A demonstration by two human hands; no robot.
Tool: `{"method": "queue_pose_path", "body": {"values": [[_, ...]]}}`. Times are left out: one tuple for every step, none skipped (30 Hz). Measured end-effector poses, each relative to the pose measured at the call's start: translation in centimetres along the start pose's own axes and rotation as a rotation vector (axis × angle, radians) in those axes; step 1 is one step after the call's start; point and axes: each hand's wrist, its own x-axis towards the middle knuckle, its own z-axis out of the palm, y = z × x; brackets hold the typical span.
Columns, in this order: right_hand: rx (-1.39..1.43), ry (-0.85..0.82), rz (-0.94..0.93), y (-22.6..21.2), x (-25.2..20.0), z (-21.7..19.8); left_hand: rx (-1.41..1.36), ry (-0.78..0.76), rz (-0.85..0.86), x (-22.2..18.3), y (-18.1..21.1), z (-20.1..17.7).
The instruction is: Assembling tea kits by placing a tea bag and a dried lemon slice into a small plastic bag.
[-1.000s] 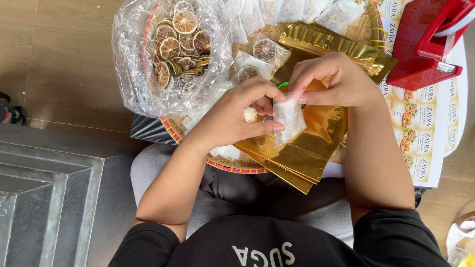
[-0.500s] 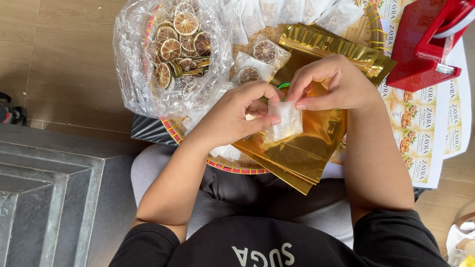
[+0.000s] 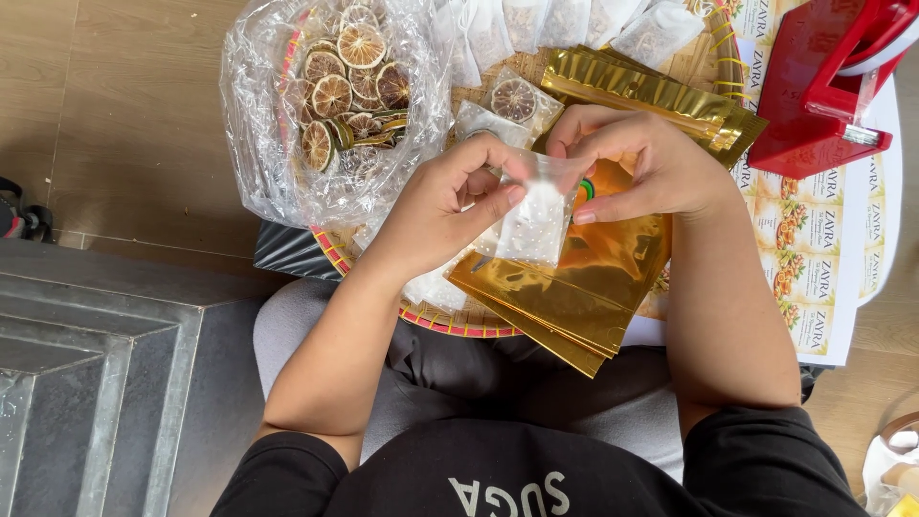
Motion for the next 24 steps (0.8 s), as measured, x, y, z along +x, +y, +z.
{"method": "queue_pose_path", "body": {"values": [[0.000,0.000,0.000,0.0,0.0,0.0,0.000,0.000,0.000,0.0,0.0,0.0],[0.003,-0.013,-0.006,-0.1,0.0,-0.1,0.003,0.004,0.002,0.0,0.1,0.0],[0.006,-0.026,-0.012,-0.1,0.1,-0.1,0.005,0.007,0.005,0.0,0.1,0.0],[0.006,-0.026,-0.012,-0.1,0.1,-0.1,0.005,0.008,0.004,0.0,0.2,0.0],[0.011,-0.028,-0.009,0.0,0.0,-0.1,0.012,0.007,0.009,0.0,0.2,0.0],[0.014,-0.030,-0.009,0.1,0.1,-0.1,0.021,0.007,0.016,0.0,0.3,0.0],[0.013,-0.031,-0.011,0.0,0.1,-0.1,0.022,0.007,0.017,-0.1,0.0,0.1],[0.007,-0.029,-0.003,0.0,0.1,0.0,0.033,-0.008,0.017,-0.2,-0.3,0.1],[0.001,-0.027,0.005,-0.1,0.2,0.0,0.044,-0.022,0.016,-0.3,-0.7,0.1],[0.000,-0.028,0.005,0.1,0.2,0.0,0.044,-0.022,0.017,-0.2,-0.5,0.1],[-0.001,-0.012,-0.001,0.3,0.2,-0.1,0.079,-0.033,0.029,-0.2,-0.3,0.1],[-0.003,0.004,-0.008,0.5,0.2,-0.1,0.115,-0.043,0.042,-0.1,0.0,0.0],[-0.004,0.003,-0.009,0.7,0.1,-0.2,0.116,-0.043,0.043,-0.1,0.0,0.0],[0.017,0.018,0.006,0.9,0.0,-0.2,0.130,-0.042,0.044,-0.1,-0.1,0.0],[0.038,0.032,0.022,1.1,-0.1,-0.2,0.144,-0.042,0.045,-0.1,-0.1,0.0],[0.037,0.032,0.022,0.9,0.0,-0.2,0.143,-0.042,0.046,-0.1,-0.1,0.0],[0.014,0.011,0.014,0.6,0.1,-0.1,0.150,-0.041,0.050,0.0,-0.1,0.0],[-0.008,-0.011,0.005,0.3,0.2,0.0,0.157,-0.039,0.053,0.0,-0.1,0.0],[-0.009,-0.013,0.005,0.2,0.2,0.0,0.158,-0.037,0.054,0.0,0.0,0.0],[-0.028,-0.022,0.021,0.0,0.2,0.1,0.173,-0.040,0.050,0.0,0.2,0.0],[-0.047,-0.031,0.037,-0.1,0.2,0.1,0.189,-0.043,0.046,0.0,0.3,0.0],[-0.048,-0.032,0.038,-0.2,0.2,0.2,0.188,-0.042,0.046,0.0,0.2,0.0],[-0.054,-0.035,0.046,-0.2,0.2,0.2,0.193,-0.044,0.052,0.0,0.1,0.0],[-0.060,-0.040,0.053,-0.3,0.3,0.2,0.199,-0.045,0.057,0.0,0.0,0.0]]}}
